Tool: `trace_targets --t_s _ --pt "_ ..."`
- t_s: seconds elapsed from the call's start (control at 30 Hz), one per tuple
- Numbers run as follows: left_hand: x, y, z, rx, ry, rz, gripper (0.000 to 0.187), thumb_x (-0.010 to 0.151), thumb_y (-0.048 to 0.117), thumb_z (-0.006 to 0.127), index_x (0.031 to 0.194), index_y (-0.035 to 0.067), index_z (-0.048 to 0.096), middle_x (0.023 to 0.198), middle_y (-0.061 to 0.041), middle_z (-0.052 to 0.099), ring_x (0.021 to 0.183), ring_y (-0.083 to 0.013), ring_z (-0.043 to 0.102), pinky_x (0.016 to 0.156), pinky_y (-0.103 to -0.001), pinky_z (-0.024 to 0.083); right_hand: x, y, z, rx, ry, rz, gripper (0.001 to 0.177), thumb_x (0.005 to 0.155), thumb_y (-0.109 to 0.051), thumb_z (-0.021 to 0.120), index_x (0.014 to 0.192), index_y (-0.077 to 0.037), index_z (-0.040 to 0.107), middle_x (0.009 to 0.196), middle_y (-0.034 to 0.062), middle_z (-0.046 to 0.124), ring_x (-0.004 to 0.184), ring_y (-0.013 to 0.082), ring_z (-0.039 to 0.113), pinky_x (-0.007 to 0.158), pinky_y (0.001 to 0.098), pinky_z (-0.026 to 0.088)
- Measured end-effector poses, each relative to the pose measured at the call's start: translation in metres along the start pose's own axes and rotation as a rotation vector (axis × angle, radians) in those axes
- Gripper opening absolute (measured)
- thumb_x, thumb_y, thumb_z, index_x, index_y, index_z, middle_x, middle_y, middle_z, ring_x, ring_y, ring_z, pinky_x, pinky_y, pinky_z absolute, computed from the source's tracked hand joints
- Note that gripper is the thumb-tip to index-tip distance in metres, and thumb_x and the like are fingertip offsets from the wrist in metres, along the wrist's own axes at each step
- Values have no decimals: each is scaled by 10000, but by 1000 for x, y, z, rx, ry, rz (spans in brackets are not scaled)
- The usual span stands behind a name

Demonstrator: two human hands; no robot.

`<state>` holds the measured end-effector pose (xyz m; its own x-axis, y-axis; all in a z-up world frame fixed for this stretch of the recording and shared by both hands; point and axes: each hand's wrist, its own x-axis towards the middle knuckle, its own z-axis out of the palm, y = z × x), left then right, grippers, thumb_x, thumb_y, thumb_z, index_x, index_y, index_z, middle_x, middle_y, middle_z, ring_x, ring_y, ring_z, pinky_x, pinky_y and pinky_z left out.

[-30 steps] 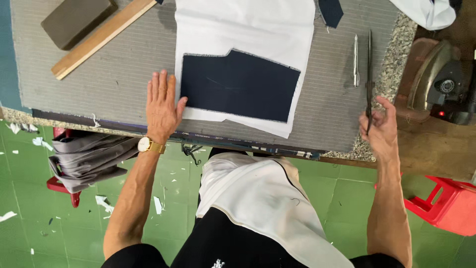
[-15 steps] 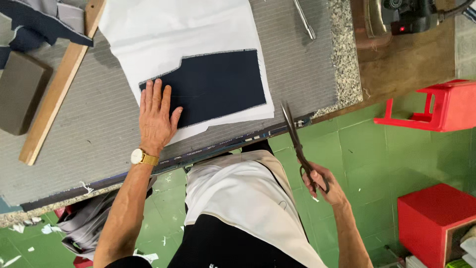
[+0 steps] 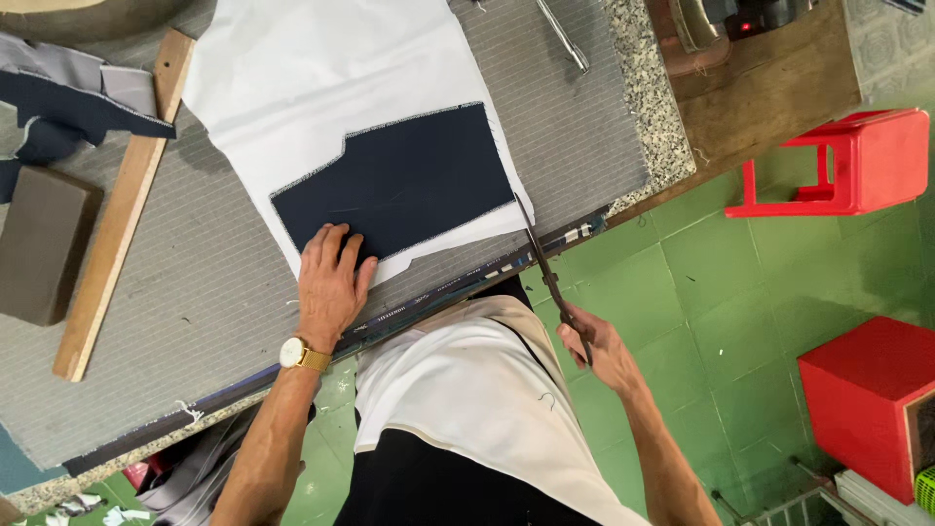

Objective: The person measures and marks a dark fabric piece with a ruler and pen, then cuts it with scissors. They then place a white fabric piece on the table, position the dark fabric on top, and cut the white fabric to match the shape of the dark piece.

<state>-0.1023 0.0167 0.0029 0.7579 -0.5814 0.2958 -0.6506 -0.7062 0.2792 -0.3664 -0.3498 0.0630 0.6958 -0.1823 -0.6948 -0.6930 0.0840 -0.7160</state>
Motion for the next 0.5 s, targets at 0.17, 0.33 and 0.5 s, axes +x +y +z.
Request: trace_targets --t_s 0.17,0.33,0.5 --pt "5 6 -8 -2 -44 -6 347 1039 364 617 1257 97 655 1320 -128 585 1314 -346 551 1088 -466 436 12 -12 9 -7 46 1 606 948 -294 695 1441 18 528 640 116 573 435 170 549 397 276 459" --pt "4 7 -7 1 -68 -21 347 1027 355 634 1272 110 654 1328 -125 586 1320 -341 545 1097 -471 428 18 1 8 -23 78 13 632 942 -302 719 1442 29 518 611 115 565 409 165 535 370 269 445" --pt "6 8 -11 -16 -85 -27 337 1023 340 642 1267 107 650 1316 -129 583 1320 -341 542 1106 -474 421 11 -19 18 -21 125 39 610 914 -230 752 1418 41 540 561 117 553 399 155 533 339 245 447"
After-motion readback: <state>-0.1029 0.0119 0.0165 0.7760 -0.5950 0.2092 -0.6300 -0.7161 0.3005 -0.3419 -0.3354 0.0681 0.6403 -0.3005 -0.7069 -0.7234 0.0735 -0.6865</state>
